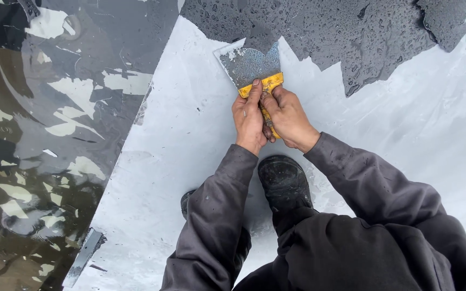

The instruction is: Scraping a black coating off a flat white surface using a handheld metal scraper.

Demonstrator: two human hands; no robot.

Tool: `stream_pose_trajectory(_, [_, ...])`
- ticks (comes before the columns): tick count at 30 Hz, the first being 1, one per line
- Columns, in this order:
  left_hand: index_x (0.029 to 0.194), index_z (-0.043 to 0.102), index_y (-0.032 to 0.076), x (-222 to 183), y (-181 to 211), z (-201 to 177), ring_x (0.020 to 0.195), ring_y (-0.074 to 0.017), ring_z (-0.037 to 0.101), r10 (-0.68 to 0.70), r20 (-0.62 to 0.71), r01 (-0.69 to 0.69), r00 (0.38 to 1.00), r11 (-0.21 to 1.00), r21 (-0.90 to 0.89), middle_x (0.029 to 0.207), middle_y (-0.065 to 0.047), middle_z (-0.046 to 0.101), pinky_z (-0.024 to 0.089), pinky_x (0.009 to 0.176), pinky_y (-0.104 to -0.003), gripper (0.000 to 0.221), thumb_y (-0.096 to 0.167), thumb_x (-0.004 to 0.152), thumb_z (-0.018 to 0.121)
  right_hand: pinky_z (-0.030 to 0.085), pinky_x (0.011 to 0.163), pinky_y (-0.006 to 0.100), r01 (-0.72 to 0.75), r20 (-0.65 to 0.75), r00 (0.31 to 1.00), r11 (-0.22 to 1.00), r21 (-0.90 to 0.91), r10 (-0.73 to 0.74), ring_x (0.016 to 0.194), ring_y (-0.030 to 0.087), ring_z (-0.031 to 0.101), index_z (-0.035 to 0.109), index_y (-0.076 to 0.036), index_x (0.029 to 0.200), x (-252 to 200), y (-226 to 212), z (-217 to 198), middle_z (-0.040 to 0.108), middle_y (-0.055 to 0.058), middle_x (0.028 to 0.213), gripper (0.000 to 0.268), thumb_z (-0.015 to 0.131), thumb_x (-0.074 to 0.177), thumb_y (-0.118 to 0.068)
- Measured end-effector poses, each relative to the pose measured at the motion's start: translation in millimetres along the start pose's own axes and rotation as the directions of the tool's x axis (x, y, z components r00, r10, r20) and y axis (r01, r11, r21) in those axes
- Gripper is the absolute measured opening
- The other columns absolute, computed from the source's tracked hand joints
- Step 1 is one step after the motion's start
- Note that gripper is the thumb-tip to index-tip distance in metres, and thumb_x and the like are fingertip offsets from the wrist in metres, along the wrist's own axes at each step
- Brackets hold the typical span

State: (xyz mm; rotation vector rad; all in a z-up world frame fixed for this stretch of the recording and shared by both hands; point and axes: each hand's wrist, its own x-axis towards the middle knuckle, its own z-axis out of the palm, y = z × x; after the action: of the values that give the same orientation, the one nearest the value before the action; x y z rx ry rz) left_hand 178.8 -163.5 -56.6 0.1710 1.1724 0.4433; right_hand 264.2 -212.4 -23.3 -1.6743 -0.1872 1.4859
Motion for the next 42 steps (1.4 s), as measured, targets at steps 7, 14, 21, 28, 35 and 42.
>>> stream_pose_trajectory(7, [0.095, 0.065, 0.004, 12.2, 22.8, 21.0, 0.035, -0.0136, 0.048, -0.029, -0.053, 0.03, 0.998, 0.999, 0.031, 0.071, -0.006, 0.063, 0.033, 0.02, -0.034, 0.036, 0.04, 0.095, 0.065, 0.041, 0.032, 0.029, -0.024, -0.032, 0.999, 0.994, -0.109, 0.02, 0.045, 0.011, 0.052, 0.057, 0.004, 0.106, 15.6, -28.3, -0.3, 0.062, 0.008, 0.077, 0.023, 0.046, 0.107, -0.016])
stream_pose_trajectory(14, [0.098, 0.064, 0.003, 22.3, 39.9, 30.3, 0.038, -0.0138, 0.05, 0.05, 0.003, -0.05, 0.999, 0.998, 0.037, 0.073, -0.008, 0.063, 0.034, 0.023, -0.033, 0.035, 0.038, 0.096, 0.066, 0.043, 0.03, 0.029, -0.04, -0.031, 0.999, 0.998, -0.038, 0.039, 0.042, 0.012, 0.054, 0.055, 0.003, 0.104, 25.7, -47.3, 6.2, 0.061, 0.009, 0.075, 0.025, 0.045, 0.109, -0.019])
stream_pose_trajectory(21, [0.1, 0.06, 0.002, 1.4, 49.2, 38.5, 0.035, -0.0144, 0.047, 0.044, 0.046, -0.047, 0.998, 0.996, 0.07, 0.07, -0.006, 0.061, 0.033, 0.022, -0.033, 0.041, 0.042, 0.096, 0.065, 0.043, 0.03, 0.03, 0.059, -0.012, 0.998, 0.997, -0.053, -0.059, 0.041, 0.013, 0.053, 0.053, 0.004, 0.103, 10.2, -58.1, 4.8, 0.06, 0.01, 0.073, 0.024, 0.045, 0.108, -0.017])
stream_pose_trajectory(28, [0.108, 0.063, 0.002, -43.7, 24.5, 25.4, 0.041, -0.0117, 0.05, 0.031, 0.197, -0.006, 0.98, 0.992, -0.129, 0.07, -0.005, 0.06, 0.038, 0.03, -0.032, 0.049, 0.049, 0.105, 0.051, 0.044, 0.036, 0.029, 0.248, 0.084, 0.966, 0.797, -0.55, -0.243, 0.043, 0.012, 0.058, 0.053, 0.002, 0.101, -32.3, -70.9, -3.0, 0.063, 0.008, 0.066, 0.022, 0.052, 0.107, -0.019])
stream_pose_trajectory(35, [0.104, 0.063, 0.001, -44.9, -22.6, -42.1, 0.037, -0.0117, 0.047, -0.073, 0.08, 0.074, 0.994, 0.997, -0.01, 0.064, -0.005, 0.055, 0.037, 0.028, -0.029, 0.044, 0.044, 0.105, 0.054, 0.045, 0.037, 0.03, -0.033, 0.035, 0.998, 0.929, -0.369, 0.049, 0.042, 0.012, 0.056, 0.053, 0.001, 0.103, -58.4, -1.1, 9.0, 0.062, 0.006, 0.065, 0.019, 0.051, 0.106, -0.018])
stream_pose_trajectory(42, [0.141, 0.037, -0.003, -65.3, 55.2, -42.2, 0.121, -0.0252, 0.054, 0.71, -0.001, -0.622, 0.705, 0.619, 0.48, 0.132, -0.02, 0.053, 0.049, 0.101, -0.04, 0.066, 0.029, 0.097, 0.075, 0.049, 0.042, 0.026, 0.119, 0.189, 0.982, 0.872, -0.476, -0.032, 0.046, 0.009, 0.062, 0.056, -0.003, 0.112, -68.2, -57.8, 14.8, 0.068, 0.003, 0.067, 0.018, 0.053, 0.103, -0.019])
